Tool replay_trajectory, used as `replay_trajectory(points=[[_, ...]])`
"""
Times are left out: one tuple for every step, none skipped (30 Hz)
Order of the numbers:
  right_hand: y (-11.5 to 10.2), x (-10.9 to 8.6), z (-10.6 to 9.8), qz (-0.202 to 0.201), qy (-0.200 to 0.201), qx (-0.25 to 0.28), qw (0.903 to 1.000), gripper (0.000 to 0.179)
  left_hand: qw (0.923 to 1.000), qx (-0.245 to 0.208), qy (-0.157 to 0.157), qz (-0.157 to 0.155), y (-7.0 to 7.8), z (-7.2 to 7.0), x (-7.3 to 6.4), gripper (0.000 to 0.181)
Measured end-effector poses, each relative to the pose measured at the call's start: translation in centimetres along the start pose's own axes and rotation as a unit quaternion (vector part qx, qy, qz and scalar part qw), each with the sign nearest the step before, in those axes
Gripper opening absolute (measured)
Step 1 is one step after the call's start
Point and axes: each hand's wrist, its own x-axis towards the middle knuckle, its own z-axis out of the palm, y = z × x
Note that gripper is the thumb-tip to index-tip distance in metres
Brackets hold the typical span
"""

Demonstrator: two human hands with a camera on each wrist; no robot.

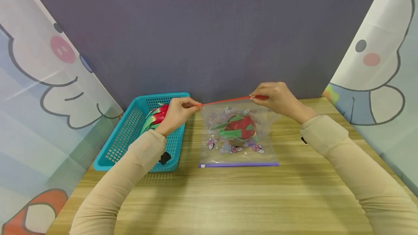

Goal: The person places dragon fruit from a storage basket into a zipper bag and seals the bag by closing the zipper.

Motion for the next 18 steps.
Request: replay_trajectory(points=[[0.02,-0.01,-0.06,0.001,0.0,-0.001,1.0,0.014,1.0,-0.003,0.001,0.001,-0.39,0.02,0.2,0.014],[0.06,-0.05,-0.12,0.003,0.0,-0.003,1.0,0.013,1.0,-0.003,0.002,0.003,-0.53,0.04,0.28,0.014],[0.12,-0.11,-0.17,0.005,0.0,-0.004,1.0,0.013,1.0,-0.003,0.003,0.006,-0.62,0.05,0.34,0.014],[0.16,-0.17,-0.21,0.008,0.001,-0.004,1.0,0.013,1.0,-0.003,0.004,0.008,-0.68,0.08,0.38,0.014],[0.2,-0.24,-0.25,0.011,0.001,-0.004,0.9999,0.013,0.9999,-0.003,0.005,0.01,-0.7,0.1,0.41,0.014],[0.26,-0.27,-0.26,0.013,0.001,-0.005,0.9999,0.013,0.9999,-0.003,0.006,0.011,-0.71,0.07,0.4,0.014],[0.3,-0.29,-0.25,0.015,0.002,-0.004,0.9999,0.013,0.9999,-0.003,0.006,0.012,-0.72,0.04,0.39,0.014],[0.35,-0.33,-0.24,0.017,0.002,-0.004,0.9999,0.013,0.9999,-0.002,0.006,0.012,-0.7,0.01,0.37,0.014],[0.39,-0.35,-0.25,0.018,0.002,-0.004,0.9998,0.013,0.9999,-0.002,0.007,0.012,-0.68,-0.02,0.35,0.013],[0.41,-0.37,-0.26,0.019,0.002,-0.004,0.9998,0.013,0.9999,-0.002,0.007,0.011,-0.68,-0.07,0.33,0.013],[0.45,-0.4,-0.28,0.02,0.001,-0.006,0.9998,0.013,0.9999,-0.002,0.007,0.01,-0.68,-0.1,0.33,0.013],[0.48,-0.42,-0.31,0.02,0.001,-0.007,0.9998,0.013,0.9999,-0.001,0.007,0.01,-0.68,-0.11,0.32,0.013],[0.53,-0.46,-0.34,0.021,0.0,-0.01,0.9997,0.012,0.9999,-0.001,0.008,0.009,-0.67,-0.11,0.31,0.012],[0.56,-0.5,-0.39,0.021,0.0,-0.015,0.9997,0.012,0.9999,0.0,0.008,0.009,-0.67,-0.1,0.33,0.012],[0.59,-0.55,-0.46,0.021,-0.001,-0.018,0.9996,0.012,0.9999,0.0,0.008,0.009,-0.7,-0.09,0.37,0.012],[0.62,-0.6,-0.53,0.021,0.0,-0.021,0.9996,0.013,0.9999,0.0,0.008,0.009,-0.72,-0.07,0.4,0.012],[0.66,-0.65,-0.6,0.02,0.001,-0.022,0.9996,0.013,0.9999,0.0,0.008,0.01,-0.71,-0.04,0.43,0.012],[0.7,-0.71,-0.66,0.02,0.002,-0.022,0.9996,0.014,0.9999,0.0,0.007,0.01,-0.71,-0.01,0.46,0.012]])
